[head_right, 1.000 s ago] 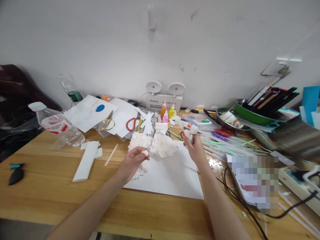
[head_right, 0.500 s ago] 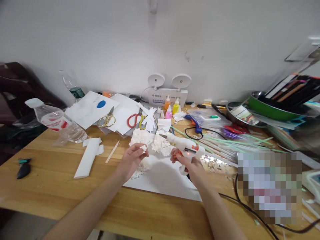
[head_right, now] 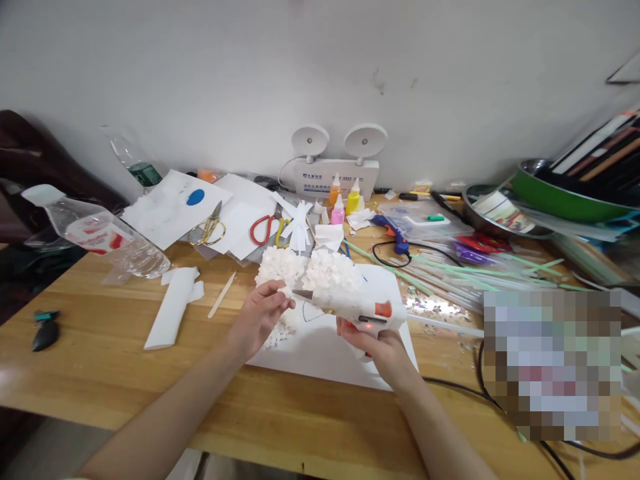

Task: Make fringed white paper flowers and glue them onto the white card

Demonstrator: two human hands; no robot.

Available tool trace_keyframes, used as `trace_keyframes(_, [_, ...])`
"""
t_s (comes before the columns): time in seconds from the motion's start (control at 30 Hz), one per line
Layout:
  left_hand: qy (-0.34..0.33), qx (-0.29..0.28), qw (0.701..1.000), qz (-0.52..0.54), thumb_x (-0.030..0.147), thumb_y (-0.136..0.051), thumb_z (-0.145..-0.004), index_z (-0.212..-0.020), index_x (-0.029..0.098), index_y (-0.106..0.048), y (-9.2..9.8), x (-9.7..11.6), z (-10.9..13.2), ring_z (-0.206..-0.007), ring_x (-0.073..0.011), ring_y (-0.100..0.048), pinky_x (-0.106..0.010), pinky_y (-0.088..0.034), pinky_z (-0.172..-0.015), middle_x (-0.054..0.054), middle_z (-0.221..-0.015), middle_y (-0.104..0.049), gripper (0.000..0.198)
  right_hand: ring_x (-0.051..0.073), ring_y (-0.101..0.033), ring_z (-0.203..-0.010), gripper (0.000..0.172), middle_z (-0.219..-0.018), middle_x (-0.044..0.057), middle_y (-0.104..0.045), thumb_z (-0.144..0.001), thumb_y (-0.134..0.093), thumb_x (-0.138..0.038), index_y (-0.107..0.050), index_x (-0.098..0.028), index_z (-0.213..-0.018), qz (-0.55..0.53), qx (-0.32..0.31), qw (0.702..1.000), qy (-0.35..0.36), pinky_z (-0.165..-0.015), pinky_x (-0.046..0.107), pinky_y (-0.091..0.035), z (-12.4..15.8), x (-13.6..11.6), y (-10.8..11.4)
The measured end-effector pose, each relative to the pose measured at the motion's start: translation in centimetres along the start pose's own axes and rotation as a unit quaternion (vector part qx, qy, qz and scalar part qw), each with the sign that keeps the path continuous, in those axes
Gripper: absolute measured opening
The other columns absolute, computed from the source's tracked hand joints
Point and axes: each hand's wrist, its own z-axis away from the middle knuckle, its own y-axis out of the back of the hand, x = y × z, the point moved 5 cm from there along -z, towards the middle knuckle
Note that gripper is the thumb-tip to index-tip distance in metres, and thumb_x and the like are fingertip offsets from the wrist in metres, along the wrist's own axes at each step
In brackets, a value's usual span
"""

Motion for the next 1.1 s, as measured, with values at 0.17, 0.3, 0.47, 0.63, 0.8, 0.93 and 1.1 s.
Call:
trace_keyframes(0.17, [-0.008,-0.011,1.0,0.0,0.025,-0.07,-0.056,-0.067,0.017,-0.061,0.04,-0.11,-0.05,-0.059,-0.0085,-0.047,-0.026,-0.034,-0.07,0.005,-0.054,-0.049,0.016,0.02,-0.051,-0.067,0.013,-0.064,0.003,-0.058,-0.059,-0.064,-0.031,-0.059,-0.02,-0.059,-0.036,-0.004,0.999,-0.002,-0.065,0.033,-0.041,0.0,0.44,-0.03])
trace_keyframes(0.3, [-0.021,-0.027,0.999,-0.013,0.024,-0.069,-0.059,-0.066,0.017,-0.061,0.03,-0.15,-0.05,-0.06,-0.008,-0.046,-0.025,-0.034,-0.07,0.004,-0.057,-0.051,0.014,0.02,-0.05,-0.065,0.014,-0.062,0.003,-0.057,-0.058,-0.065,-0.032,-0.058,-0.02,-0.058,-0.04,-0.004,0.999,-0.004,-0.063,0.033,-0.041,-0.05,0.82,0.1])
trace_keyframes(0.47, [-0.023,-0.027,0.999,-0.03,0.025,-0.069,-0.058,-0.065,0.017,-0.061,0.01,-0.12,0.02,-0.064,-0.0098,-0.049,-0.025,-0.033,-0.069,0.003,-0.061,-0.052,0.014,0.021,-0.05,-0.066,0.014,-0.061,0.003,-0.056,-0.056,-0.066,-0.031,-0.057,-0.019,-0.058,-0.02,0.011,1.0,-0.013,-0.066,0.033,-0.042,0.0,0.93,0.19])
trace_keyframes(0.63, [-0.021,-0.028,0.999,-0.036,0.026,-0.069,-0.058,-0.067,0.017,-0.061,0.06,-0.16,0.02,-0.064,-0.0102,-0.049,-0.026,-0.034,-0.07,0.002,-0.062,-0.053,0.015,0.021,-0.05,-0.067,0.015,-0.06,0.003,-0.055,-0.056,-0.066,-0.03,-0.057,-0.019,-0.058,-0.023,0.012,1.0,-0.012,-0.067,0.033,-0.042,0.04,0.96,0.18])
trace_keyframes(0.8, [-0.012,-0.02,0.999,-0.027,0.026,-0.07,-0.056,-0.067,0.017,-0.061,0.08,-0.17,0.06,-0.062,-0.0102,-0.049,-0.026,-0.034,-0.07,0.003,-0.059,-0.053,0.016,0.02,-0.049,-0.064,0.014,-0.061,0.003,-0.054,-0.059,-0.064,-0.03,-0.056,-0.018,-0.059,-0.016,-0.002,1.0,-0.004,-0.06,0.03,-0.04,-0.01,0.78,0.18])
trace_keyframes(0.93, [-0.007,-0.012,1.0,-0.019,0.025,-0.071,-0.054,-0.066,0.017,-0.061,-0.07,-0.07,0.15,-0.061,-0.01,-0.05,-0.027,-0.035,-0.069,0.003,-0.058,-0.053,0.018,0.017,-0.047,-0.059,0.015,-0.057,0.001,-0.052,-0.057,-0.064,-0.03,-0.054,-0.019,-0.055,-0.029,-0.001,1.0,0.005,-0.056,0.029,-0.038,-0.05,0.43,0.09])
trace_keyframes(1.1, [0.004,-0.009,1.0,-0.007,0.024,-0.072,-0.052,-0.064,0.018,-0.062,-0.24,-0.06,0.22,-0.06,-0.0093,-0.05,-0.026,-0.035,-0.068,0.004,-0.058,-0.054,0.017,0.019,-0.048,-0.059,0.016,-0.055,0.001,-0.052,-0.057,-0.063,-0.032,-0.053,-0.019,-0.054,-0.007,0.02,1.0,0.001,-0.055,0.03,-0.039,-0.02,0.38,0.15])
